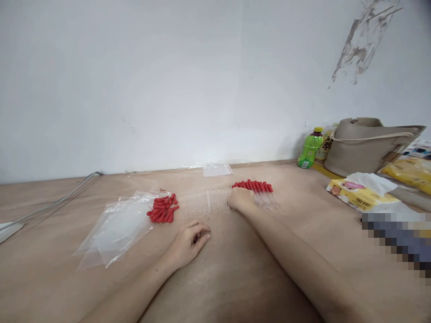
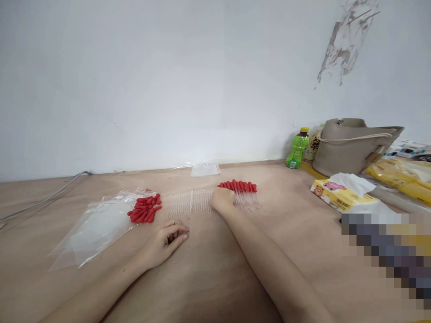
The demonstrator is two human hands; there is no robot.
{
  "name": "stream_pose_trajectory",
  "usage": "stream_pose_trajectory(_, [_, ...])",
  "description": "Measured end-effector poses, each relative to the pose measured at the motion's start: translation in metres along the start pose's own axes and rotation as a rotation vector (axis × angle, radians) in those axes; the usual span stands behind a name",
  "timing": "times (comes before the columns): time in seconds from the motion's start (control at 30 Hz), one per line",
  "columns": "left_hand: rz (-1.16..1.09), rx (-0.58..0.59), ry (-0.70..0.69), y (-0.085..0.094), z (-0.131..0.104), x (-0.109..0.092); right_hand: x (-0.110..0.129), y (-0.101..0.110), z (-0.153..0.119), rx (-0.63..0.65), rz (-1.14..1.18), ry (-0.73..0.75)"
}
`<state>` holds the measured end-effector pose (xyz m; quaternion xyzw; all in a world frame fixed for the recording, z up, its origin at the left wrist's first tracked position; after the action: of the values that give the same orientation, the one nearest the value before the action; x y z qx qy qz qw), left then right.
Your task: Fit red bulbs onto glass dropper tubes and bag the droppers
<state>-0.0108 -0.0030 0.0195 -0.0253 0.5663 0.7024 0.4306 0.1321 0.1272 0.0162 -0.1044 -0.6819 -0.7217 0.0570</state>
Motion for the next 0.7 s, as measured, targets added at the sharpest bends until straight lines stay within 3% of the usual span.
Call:
stream_pose_trajectory(0.17, [0.001,0.015,0.007,-0.003,-0.002,-0.001,0.006,0.013,-0.019,-0.068,-0.004,0.059])
stream_pose_trajectory(0.27, [0.072,-0.027,-0.001,0.004,-0.003,0.002,0.007,0.022,-0.043,-0.161,-0.006,0.204])
stream_pose_trajectory(0.33, [0.209,-0.131,-0.011,0.022,-0.001,0.007,0.015,0.027,-0.069,-0.280,-0.003,0.460])
stream_pose_trajectory(0.43, [0.511,-0.285,0.027,0.058,0.004,0.020,0.010,0.025,-0.106,-0.389,0.091,0.730])
stream_pose_trajectory(0.57, [0.765,-0.227,0.158,0.085,0.017,0.046,-0.002,0.024,-0.130,-0.488,0.241,0.868])
stream_pose_trajectory(0.7, [0.802,-0.135,0.230,0.086,0.024,0.065,-0.003,0.026,-0.131,-0.494,0.283,0.845])
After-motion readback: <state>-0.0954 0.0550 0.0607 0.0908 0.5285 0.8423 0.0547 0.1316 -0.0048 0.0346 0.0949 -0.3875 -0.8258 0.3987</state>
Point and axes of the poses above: each hand's wrist, its own z-axis towards the middle knuckle, its own y-axis out of the back of the hand, x = y × z, the point moved 10 cm from there along z, towards the middle knuckle, and after that the axes turned 4 degrees about -y, right-handed, at the moved point
